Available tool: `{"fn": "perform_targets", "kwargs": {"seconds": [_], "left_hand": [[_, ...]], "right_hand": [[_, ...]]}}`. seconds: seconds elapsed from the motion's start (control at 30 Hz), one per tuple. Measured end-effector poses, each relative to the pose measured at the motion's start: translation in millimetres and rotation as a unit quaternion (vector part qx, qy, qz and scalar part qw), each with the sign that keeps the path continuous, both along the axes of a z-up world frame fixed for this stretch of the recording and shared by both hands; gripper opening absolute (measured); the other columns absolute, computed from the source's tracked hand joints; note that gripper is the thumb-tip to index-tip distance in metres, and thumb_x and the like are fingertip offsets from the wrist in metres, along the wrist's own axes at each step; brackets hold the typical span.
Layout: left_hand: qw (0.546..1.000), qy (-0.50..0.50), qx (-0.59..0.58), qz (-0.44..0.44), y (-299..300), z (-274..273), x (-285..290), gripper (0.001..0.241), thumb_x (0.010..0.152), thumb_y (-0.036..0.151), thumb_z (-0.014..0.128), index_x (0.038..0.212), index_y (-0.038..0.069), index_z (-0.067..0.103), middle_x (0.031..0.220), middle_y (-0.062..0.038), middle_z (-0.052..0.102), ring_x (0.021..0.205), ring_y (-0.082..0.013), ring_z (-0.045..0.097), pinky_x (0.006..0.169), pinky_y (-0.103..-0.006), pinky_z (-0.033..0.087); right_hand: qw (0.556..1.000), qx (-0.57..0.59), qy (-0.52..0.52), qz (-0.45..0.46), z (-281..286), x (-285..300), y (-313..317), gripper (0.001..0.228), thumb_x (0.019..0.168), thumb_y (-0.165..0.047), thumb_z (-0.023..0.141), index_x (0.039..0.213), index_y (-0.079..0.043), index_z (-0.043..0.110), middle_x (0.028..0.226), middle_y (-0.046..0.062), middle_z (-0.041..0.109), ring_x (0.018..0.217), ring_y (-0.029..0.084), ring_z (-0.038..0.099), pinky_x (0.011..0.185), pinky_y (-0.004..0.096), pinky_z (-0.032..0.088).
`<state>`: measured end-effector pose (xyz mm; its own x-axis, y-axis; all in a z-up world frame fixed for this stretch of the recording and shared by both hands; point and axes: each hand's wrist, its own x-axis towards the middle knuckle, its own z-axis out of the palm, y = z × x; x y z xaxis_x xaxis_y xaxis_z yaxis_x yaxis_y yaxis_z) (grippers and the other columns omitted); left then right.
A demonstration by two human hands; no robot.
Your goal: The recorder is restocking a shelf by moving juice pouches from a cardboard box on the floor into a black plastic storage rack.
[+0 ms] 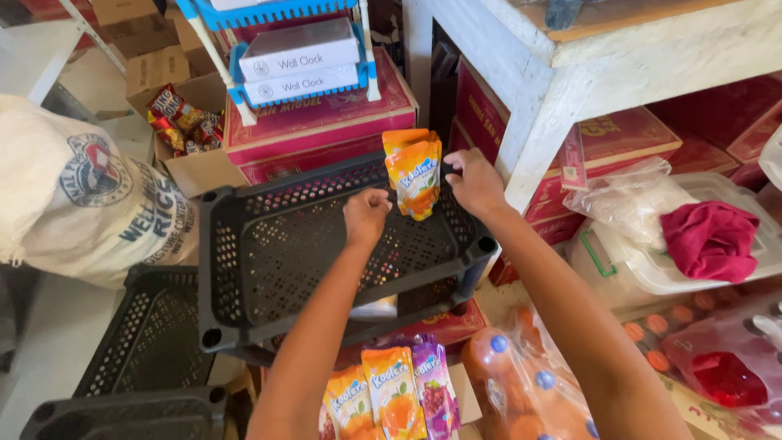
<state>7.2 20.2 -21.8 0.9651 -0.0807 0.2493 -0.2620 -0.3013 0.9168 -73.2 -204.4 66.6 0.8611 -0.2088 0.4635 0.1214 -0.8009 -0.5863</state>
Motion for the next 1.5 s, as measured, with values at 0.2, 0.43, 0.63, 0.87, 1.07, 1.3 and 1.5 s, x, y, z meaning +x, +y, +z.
{"fn": "perform_targets", "kwargs": {"seconds": [0.2,0.43,0.63,0.87,1.07,1.3,1.5], "left_hand": [[0.986,-0.011,-0.163,-0.041,24.1,37.9,-60.0,0.022,0.083,-0.004,0.071,0.104,-0.001,0.076,0.089,-0.004,0.077,0.079,-0.009,0.07,0.073,-0.025,0.059],[0.972,0.065,-0.181,-0.135,86.1,41.2,-211.2,0.015,0.092,0.0,0.073,0.107,-0.001,0.074,0.099,-0.003,0.075,0.09,-0.0062,0.068,0.082,-0.0225,0.057],[0.977,0.163,-0.077,-0.117,140.6,-52.9,-301.3,0.015,0.094,0.007,0.072,0.107,0.002,0.075,0.095,-0.003,0.076,0.086,-0.0084,0.067,0.079,-0.0261,0.056],[0.984,0.16,0.069,0.045,211.1,-94.8,-391.8,0.016,0.091,0.009,0.071,0.106,0.005,0.074,0.099,-0.01,0.076,0.085,-0.0192,0.074,0.076,-0.0305,0.058],[0.96,0.099,0.185,0.183,242.7,-113.5,-450.8,0.032,0.081,0.005,0.077,0.112,0.009,0.072,0.108,-0.012,0.07,0.093,-0.0297,0.068,0.082,-0.0395,0.055],[0.929,0.27,0.047,0.25,240.1,-167.3,-499.5,0.061,0.077,0.009,0.08,0.133,0.006,0.056,0.108,-0.013,0.067,0.094,-0.0227,0.068,0.08,-0.0366,0.056],[0.929,0.291,-0.033,0.228,235.6,-201.4,-521.5,0.069,0.077,0.0,0.076,0.14,0.003,0.049,0.114,-0.01,0.067,0.101,-0.0184,0.066,0.083,-0.0321,0.057]], "right_hand": [[0.994,0.073,-0.064,0.041,55.3,-91.5,44.0,0.032,0.09,-0.005,0.075,0.121,-0.006,0.068,0.105,0.01,0.065,0.08,0.019,0.063,0.07,0.031,0.052],[0.975,0.196,0.0,0.108,-7.1,-206.6,78.1,0.022,0.097,-0.003,0.073,0.119,-0.005,0.07,0.096,-0.001,0.063,0.077,0.004,0.054,0.069,0.023,0.046],[0.952,0.235,0.141,0.139,-138.6,-277.6,95.2,0.017,0.096,-0.005,0.071,0.112,-0.004,0.073,0.092,-0.004,0.065,0.078,0.004,0.056,0.07,0.022,0.047],[0.914,0.233,0.289,0.163,-239.0,-365.1,146.3,0.015,0.093,-0.01,0.071,0.107,-0.006,0.074,0.089,0.001,0.073,0.076,0.006,0.063,0.068,0.026,0.053],[0.871,0.251,0.365,0.214,-252.4,-402.8,211.6,0.021,0.092,-0.014,0.072,0.112,-0.008,0.074,0.094,0.003,0.078,0.074,0.011,0.067,0.068,0.028,0.056],[0.86,0.3,0.357,0.208,-242.7,-403.9,265.6,0.048,0.087,-0.013,0.074,0.133,-0.008,0.059,0.103,0.005,0.073,0.085,0.012,0.07,0.072,0.029,0.058],[0.851,0.321,0.36,0.205,-252.9,-403.2,282.5,0.044,0.084,-0.015,0.078,0.124,-0.003,0.064,0.089,0.004,0.069,0.075,0.011,0.062,0.068,0.028,0.053]]}}
